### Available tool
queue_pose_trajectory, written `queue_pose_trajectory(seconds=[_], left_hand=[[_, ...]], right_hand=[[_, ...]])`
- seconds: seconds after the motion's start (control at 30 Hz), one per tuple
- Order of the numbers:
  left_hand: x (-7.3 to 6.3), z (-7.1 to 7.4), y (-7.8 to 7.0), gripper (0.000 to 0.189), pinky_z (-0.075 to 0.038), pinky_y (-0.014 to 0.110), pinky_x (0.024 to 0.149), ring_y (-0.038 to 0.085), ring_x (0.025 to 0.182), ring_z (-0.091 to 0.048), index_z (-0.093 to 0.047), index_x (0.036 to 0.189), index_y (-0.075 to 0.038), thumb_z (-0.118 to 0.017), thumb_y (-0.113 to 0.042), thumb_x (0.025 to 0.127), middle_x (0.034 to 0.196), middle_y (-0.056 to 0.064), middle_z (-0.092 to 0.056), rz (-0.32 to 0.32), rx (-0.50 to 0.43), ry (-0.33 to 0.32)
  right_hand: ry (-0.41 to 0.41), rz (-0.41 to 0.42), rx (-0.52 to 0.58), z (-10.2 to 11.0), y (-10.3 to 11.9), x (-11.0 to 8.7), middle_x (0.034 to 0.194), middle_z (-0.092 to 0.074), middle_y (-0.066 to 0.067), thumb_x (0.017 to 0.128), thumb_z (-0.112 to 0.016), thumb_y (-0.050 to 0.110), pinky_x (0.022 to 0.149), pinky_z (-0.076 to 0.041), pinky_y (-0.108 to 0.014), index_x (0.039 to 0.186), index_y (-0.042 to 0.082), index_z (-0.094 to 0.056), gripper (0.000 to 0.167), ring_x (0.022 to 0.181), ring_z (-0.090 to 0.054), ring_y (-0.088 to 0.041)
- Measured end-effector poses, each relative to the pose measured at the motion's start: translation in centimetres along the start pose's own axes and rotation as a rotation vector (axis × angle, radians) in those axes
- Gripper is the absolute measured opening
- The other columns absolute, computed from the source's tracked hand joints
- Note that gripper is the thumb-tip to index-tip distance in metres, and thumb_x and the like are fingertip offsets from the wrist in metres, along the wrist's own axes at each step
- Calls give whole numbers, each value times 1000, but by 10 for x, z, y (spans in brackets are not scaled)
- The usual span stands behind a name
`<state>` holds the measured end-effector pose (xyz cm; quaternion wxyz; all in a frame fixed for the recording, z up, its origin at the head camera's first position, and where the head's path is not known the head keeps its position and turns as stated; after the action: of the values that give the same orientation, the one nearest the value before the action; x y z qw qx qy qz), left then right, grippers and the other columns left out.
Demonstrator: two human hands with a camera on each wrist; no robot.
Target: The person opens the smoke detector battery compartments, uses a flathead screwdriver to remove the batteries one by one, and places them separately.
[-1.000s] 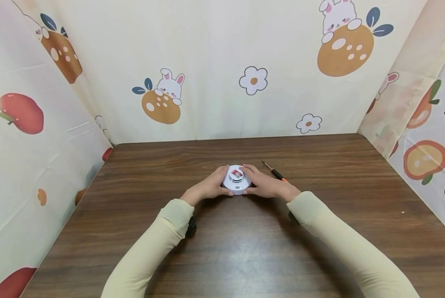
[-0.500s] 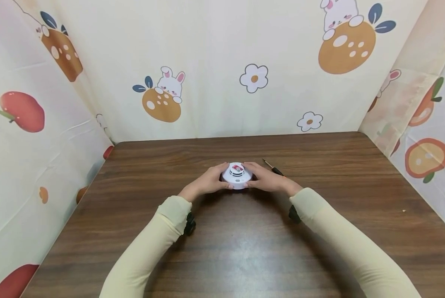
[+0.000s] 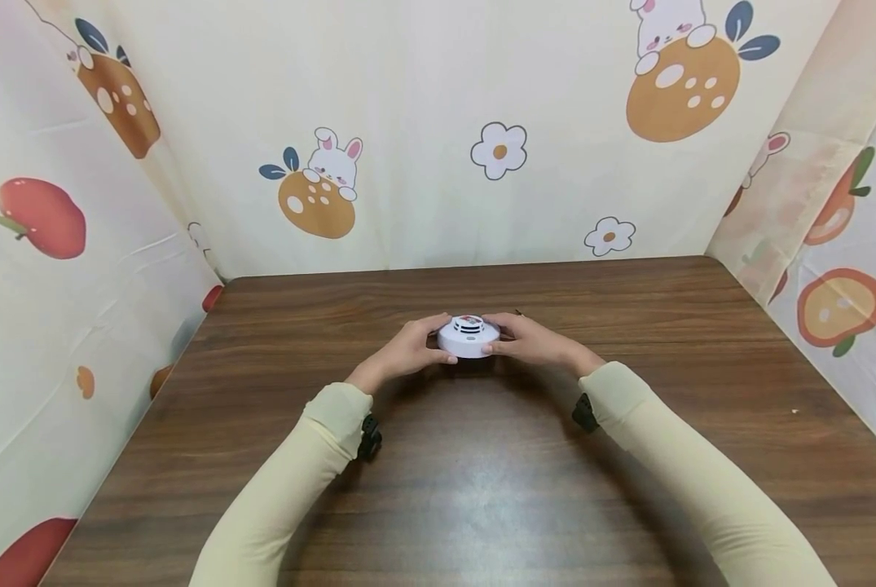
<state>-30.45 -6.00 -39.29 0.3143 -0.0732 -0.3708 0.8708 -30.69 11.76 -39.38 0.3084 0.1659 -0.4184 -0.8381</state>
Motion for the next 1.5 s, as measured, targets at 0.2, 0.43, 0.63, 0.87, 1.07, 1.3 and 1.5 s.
queue_pose_trajectory(seconds=[0.2,0.43,0.63,0.87,1.07,1.3,1.5], left_hand=[[-2,3,-1,66,-38,45,116,38,138,-45,-44,144,16,-77,-7,91,147,31,-45,19,-25,-13],[-8,5,-3,62,-43,45,113,37,134,-50,-43,144,16,-72,-6,94,145,31,-48,9,-67,-22],[-10,5,-1,54,-48,44,108,33,126,-55,-46,143,13,-68,-4,97,143,28,-52,36,-98,-37],[-12,4,1,47,-52,41,98,27,106,-57,-52,141,9,-65,-7,99,135,23,-60,65,-75,-38],[-14,2,3,39,-53,42,97,26,103,-58,-57,135,10,-63,-6,100,125,22,-65,68,-88,-39],[-15,4,5,33,-58,37,89,24,100,-63,-60,130,13,-61,-1,100,119,23,-68,89,-156,-87],[-15,5,3,31,-60,32,84,22,96,-65,-61,127,15,-60,0,100,116,25,-69,105,-195,-116]], right_hand=[[-34,-21,32,4,-2,-4,149,-45,-29,100,-66,10,113,-41,-51,149,-12,-37,61,136,-46,-39],[-35,44,91,6,1,-8,150,-39,-34,94,-63,-10,112,-42,-48,146,-16,-37,58,139,-41,-44],[-94,21,60,12,0,-10,145,-47,-32,97,-64,-5,108,-46,-50,144,-13,-46,51,133,-49,-43],[-126,-14,61,13,-3,-11,140,-55,-28,98,-65,0,106,-48,-50,141,-12,-51,47,127,-55,-39],[-163,1,45,12,-2,-13,132,-61,-28,98,-65,3,102,-53,-48,136,-13,-55,42,119,-61,-37],[-162,-18,42,11,-2,-16,118,-68,-26,99,-65,5,90,-59,-45,127,-15,-61,35,103,-66,-28],[-166,-29,65,12,-5,-13,113,-70,-25,101,-62,5,87,-60,-46,124,-15,-63,30,95,-67,-21]])
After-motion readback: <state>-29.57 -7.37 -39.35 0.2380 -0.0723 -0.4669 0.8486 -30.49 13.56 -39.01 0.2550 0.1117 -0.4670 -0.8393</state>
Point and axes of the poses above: each hand's wrist, its own x-axis towards the middle knuckle, its own z-axis out of the back of the hand, y = z × x, the point moved 6 cm from there along x, towards the middle knuckle
